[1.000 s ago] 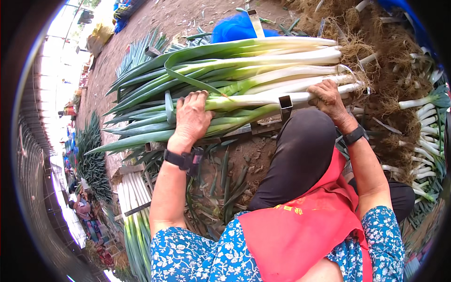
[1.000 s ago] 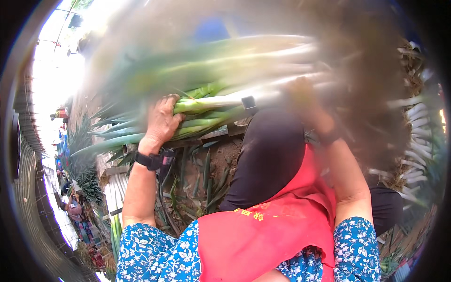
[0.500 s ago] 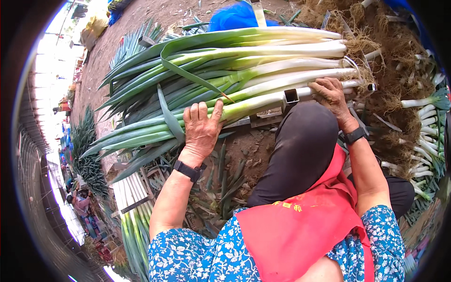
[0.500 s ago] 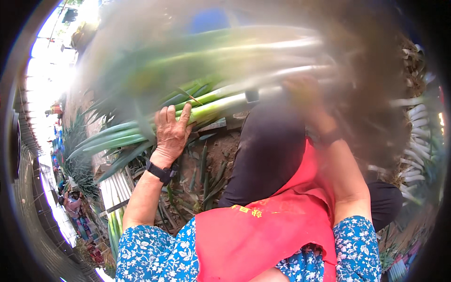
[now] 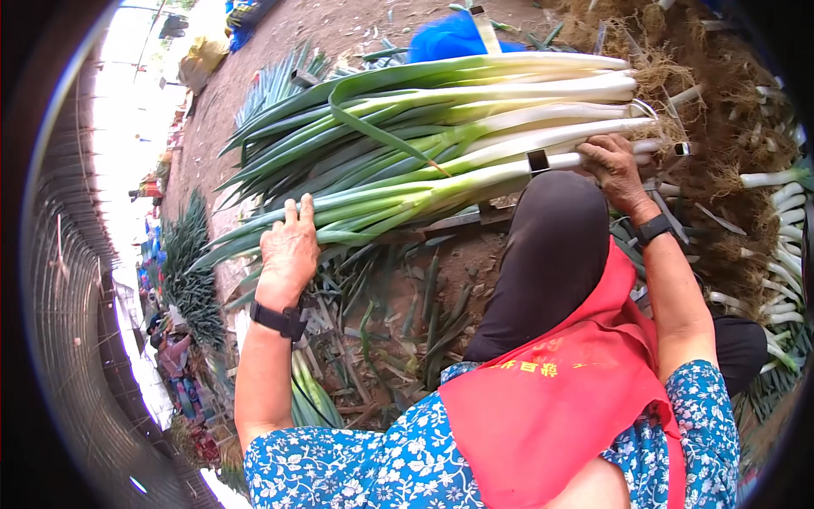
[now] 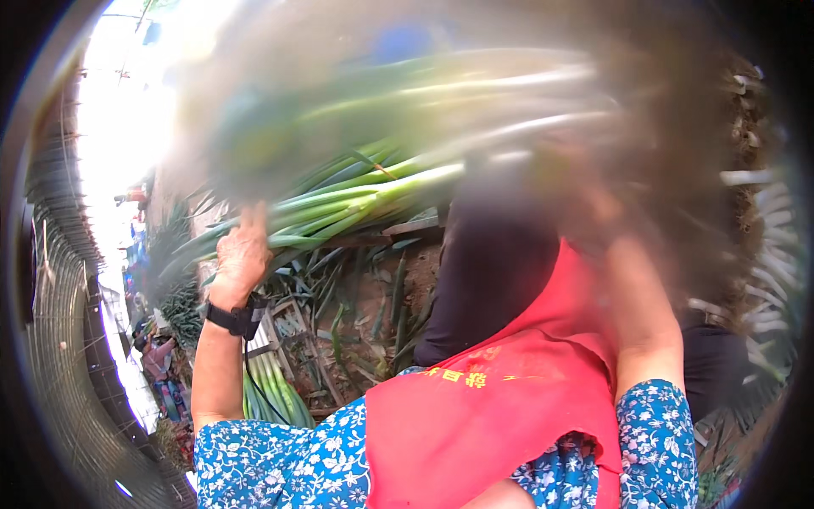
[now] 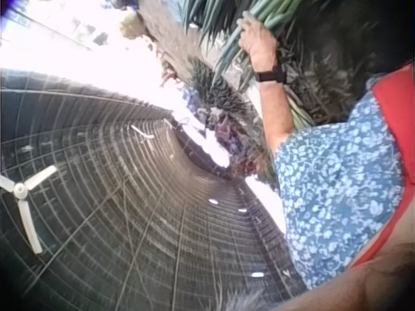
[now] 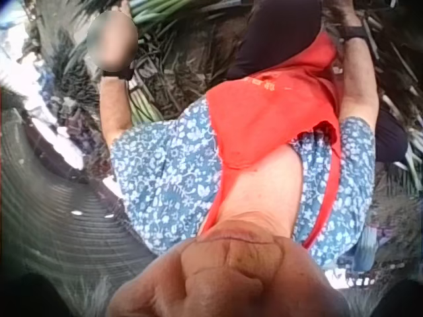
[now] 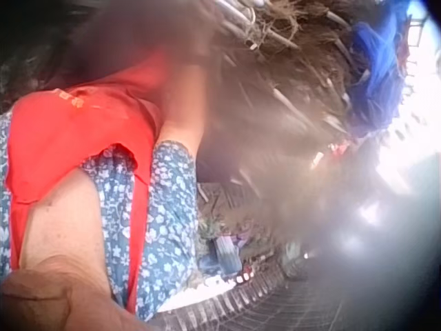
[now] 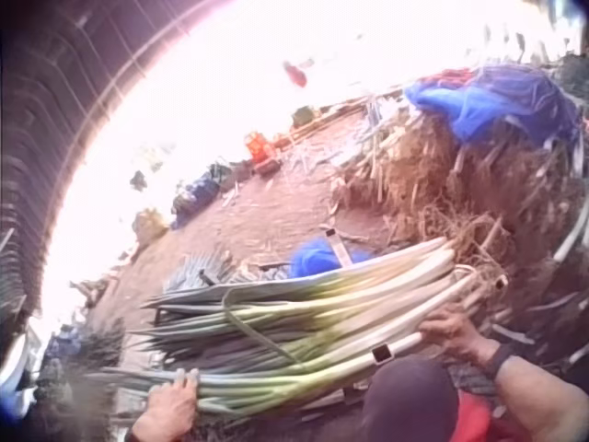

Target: The recorder cleans leeks by removing outer layers and roots, then arranges them into a metal bundling frame.

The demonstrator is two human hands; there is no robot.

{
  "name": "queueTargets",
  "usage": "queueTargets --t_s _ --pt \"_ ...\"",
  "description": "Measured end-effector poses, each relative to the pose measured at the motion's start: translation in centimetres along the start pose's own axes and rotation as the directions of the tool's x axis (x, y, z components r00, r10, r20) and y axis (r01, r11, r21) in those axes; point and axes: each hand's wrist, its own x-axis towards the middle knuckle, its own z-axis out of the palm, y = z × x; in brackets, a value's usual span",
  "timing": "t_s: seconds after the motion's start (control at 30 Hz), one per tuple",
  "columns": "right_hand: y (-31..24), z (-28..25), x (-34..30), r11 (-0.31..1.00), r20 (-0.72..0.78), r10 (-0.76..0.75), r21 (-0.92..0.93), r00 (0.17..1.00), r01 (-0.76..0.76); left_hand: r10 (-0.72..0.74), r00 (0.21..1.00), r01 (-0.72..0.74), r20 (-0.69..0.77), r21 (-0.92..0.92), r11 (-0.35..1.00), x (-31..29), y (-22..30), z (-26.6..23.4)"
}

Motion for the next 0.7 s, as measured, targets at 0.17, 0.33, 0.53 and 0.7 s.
queueTargets --t_s 0.17,0.33,0.53,0.7 --pt "0.4 0.3 -0.3 0.999 0.028 0.027 -0.031 0.999 -0.026 -0.006 0.989 0.004 -0.149 -0.011 1.0 -2.2 -0.3 0.6" --pt "1.4 -0.2 -0.6 0.999 0.056 0.044 -0.025 0.997 -0.043 -0.023 0.893 -0.035 -0.45 -0.121 0.992 -7.1 4.3 4.6" --pt "0.5 -0.3 -0.3 0.995 0.065 0.098 -0.021 0.993 -0.097 -0.486 0.874 0.335 0.015 -0.743 0.579 -8.5 5.6 12.5" --pt "0.8 -0.3 0.1 0.996 0.108 0.091 -0.019 0.99 -0.089 -0.702 0.712 0.401 0.015 -0.829 0.389 -6.9 4.0 17.0"
